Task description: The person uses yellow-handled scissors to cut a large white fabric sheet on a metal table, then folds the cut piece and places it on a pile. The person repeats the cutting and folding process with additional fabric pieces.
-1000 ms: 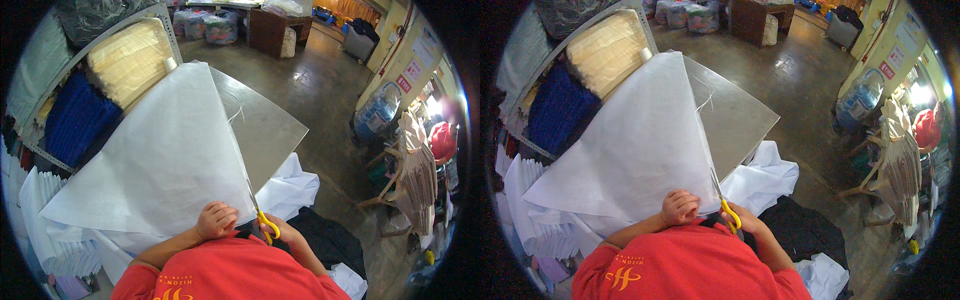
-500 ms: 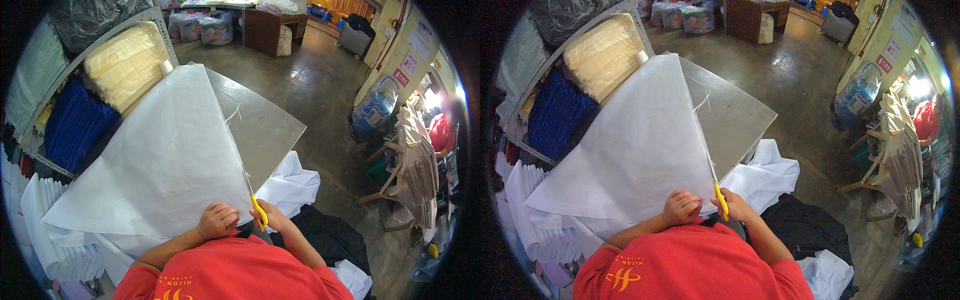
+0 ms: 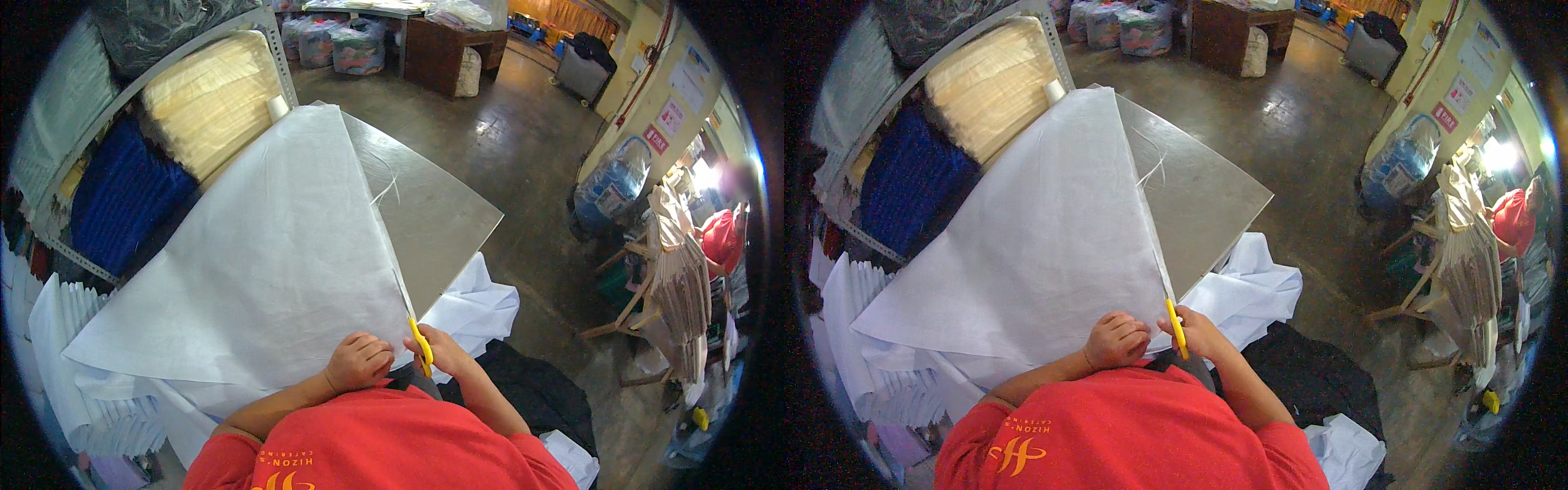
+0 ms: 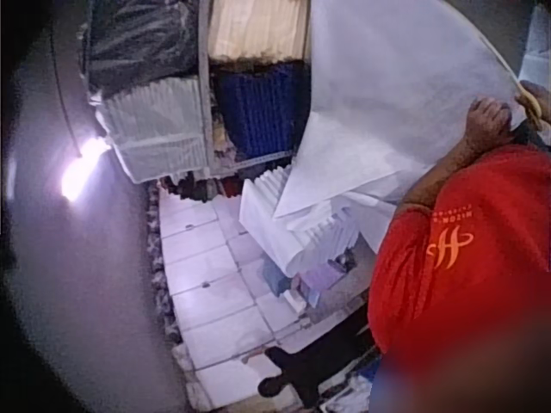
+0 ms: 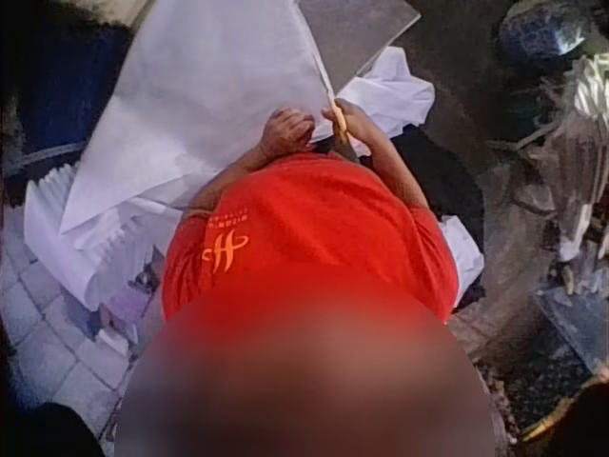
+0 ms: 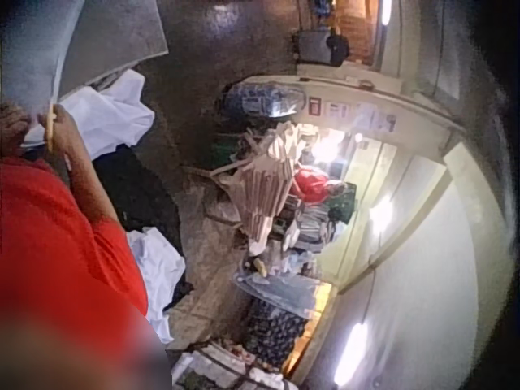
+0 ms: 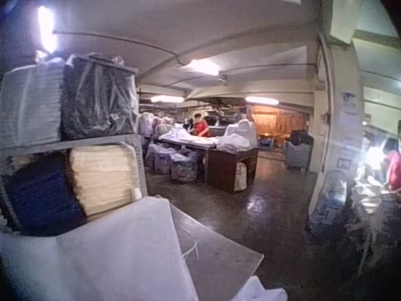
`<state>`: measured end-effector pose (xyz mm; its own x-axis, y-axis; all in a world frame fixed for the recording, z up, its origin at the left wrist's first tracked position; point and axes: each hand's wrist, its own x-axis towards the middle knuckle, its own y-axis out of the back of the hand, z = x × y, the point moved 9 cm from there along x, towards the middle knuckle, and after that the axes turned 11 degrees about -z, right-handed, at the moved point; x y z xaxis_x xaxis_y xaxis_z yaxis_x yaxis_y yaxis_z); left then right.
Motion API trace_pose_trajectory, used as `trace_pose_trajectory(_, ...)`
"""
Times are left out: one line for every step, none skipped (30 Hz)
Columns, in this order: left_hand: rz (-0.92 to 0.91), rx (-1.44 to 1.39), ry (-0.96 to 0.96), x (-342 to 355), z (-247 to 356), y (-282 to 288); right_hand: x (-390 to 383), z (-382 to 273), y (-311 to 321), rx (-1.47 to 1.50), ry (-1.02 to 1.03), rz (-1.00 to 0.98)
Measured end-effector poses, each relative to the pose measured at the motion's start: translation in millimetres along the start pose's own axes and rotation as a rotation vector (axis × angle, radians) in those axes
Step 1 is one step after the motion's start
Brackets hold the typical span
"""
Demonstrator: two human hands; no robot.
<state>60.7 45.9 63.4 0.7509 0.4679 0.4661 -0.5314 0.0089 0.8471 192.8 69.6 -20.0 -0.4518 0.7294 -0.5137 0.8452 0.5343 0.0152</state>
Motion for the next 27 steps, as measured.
trace_pose_trajectory(-0.002, -0.001, -0.003, 0, 0, 0, 0, 0, 1, -0.007, -0.01, 0.014)
trace_pose_trajectory(-0.006, -0.001, -0.004, 0, 0, 0, 1, 0, 1, -0.008, -0.01, 0.021)
trace_pose_trajectory(0.0, -0.002, -0.006, 0, 0, 0, 1, 1, 2, -0.008, -0.026, 0.032)
trace_pose_trajectory(0.003, -0.003, -0.006, 0, 0, 0, 1, 0, 2, 0.001, -0.009, 0.038)
trace_pose_trajectory(0.0, -0.002, -0.005, 0, -1, -1, 2, 0, 2, 0.012, -0.008, 0.048)
trace_pose_trajectory(0.007, -0.006, -0.006, 0, -1, -1, 2, 0, 2, 0.023, -0.006, 0.057)
trace_pose_trajectory(0.006, -0.008, -0.004, -1, -1, -1, 2, 0, 2, 0.012, -0.01, 0.061)
trace_pose_trajectory(0.0, -0.009, 0.0, -1, -2, -2, 2, 0, 2, 0.001, -0.014, 0.064)
trace_pose_trajectory(0.004, -0.012, -0.003, -2, -1, -2, 2, 0, 2, -0.01, -0.018, 0.067)
trace_pose_trajectory(0.002, -0.013, -0.004, -2, -2, -2, 2, -2, 2, -0.022, -0.021, 0.072)
trace_pose_trajectory(-0.005, -0.013, -0.005, -3, -2, -3, 2, -3, 2, -0.035, -0.023, 0.077)
trace_pose_trajectory(-0.007, -0.017, -0.005, -3, -2, -3, 2, -5, 2, -0.047, -0.026, 0.083)
trace_pose_trajectory(-0.014, -0.02, -0.005, -4, -3, -4, 1, -7, 2, -0.054, -0.031, 0.093)
trace_pose_trajectory(-0.027, -0.022, -0.001, -4, -3, -6, -1, -8, 3, -0.061, -0.037, 0.103)
trace_pose_trajectory(-0.026, -0.026, 0.002, -5, -4, -6, -2, -10, 3, -0.065, -0.041, 0.104)
trace_pose_trajectory(-0.033, -0.028, 0.009, -5, -4, -7, -3, -11, 3, -0.06, -0.041, 0.113)
trace_pose_trajectory(-0.039, -0.031, 0.016, -5, -5, -8, -3, -12, 3, -0.051, -0.04, 0.113)
trace_pose_trajectory(-0.03, -0.027, 0.019, -5, -5, -7, -4, -12, 3, -0.043, -0.043, 0.112)
trace_pose_trajectory(-0.022, -0.024, 0.023, -6, -5, -7, -4, -13, 4, -0.059, -0.038, 0.115)
trace_pose_trajectory(-0.017, -0.016, 0.027, -6, -5, -6, -4, -13, 4, -0.075, -0.038, 0.117)
trace_pose_trajectory(-0.014, -0.021, 0.025, -6, -5, -6, -4, -13, 5, -0.091, -0.038, 0.118)
trace_pose_trajectory(-0.015, -0.021, 0.024, -6, -5, -6, -3, -14, 5, -0.098, -0.025, 0.115)
trace_pose_trajectory(-0.016, -0.021, 0.023, -6, -5, -6, -2, -14, 5, -0.104, -0.011, 0.112)
trace_pose_trajectory(-0.009, -0.02, 0.014, -5, -4, -5, -2, -14, 5, -0.117, -0.011, 0.106)
trace_pose_trajectory(-0.003, -0.019, 0.004, -5, -4, -4, -1, -14, 6, -0.081, 0.004, 0.097)
trace_pose_trajectory(-0.006, -0.015, 0.0, -5, -4, -4, 0, -13, 6, -0.051, 0.004, 0.084)
trace_pose_trajectory(0.008, -0.022, -0.007, -5, -3, -2, 1, -11, 6, -0.021, -0.009, 0.07)
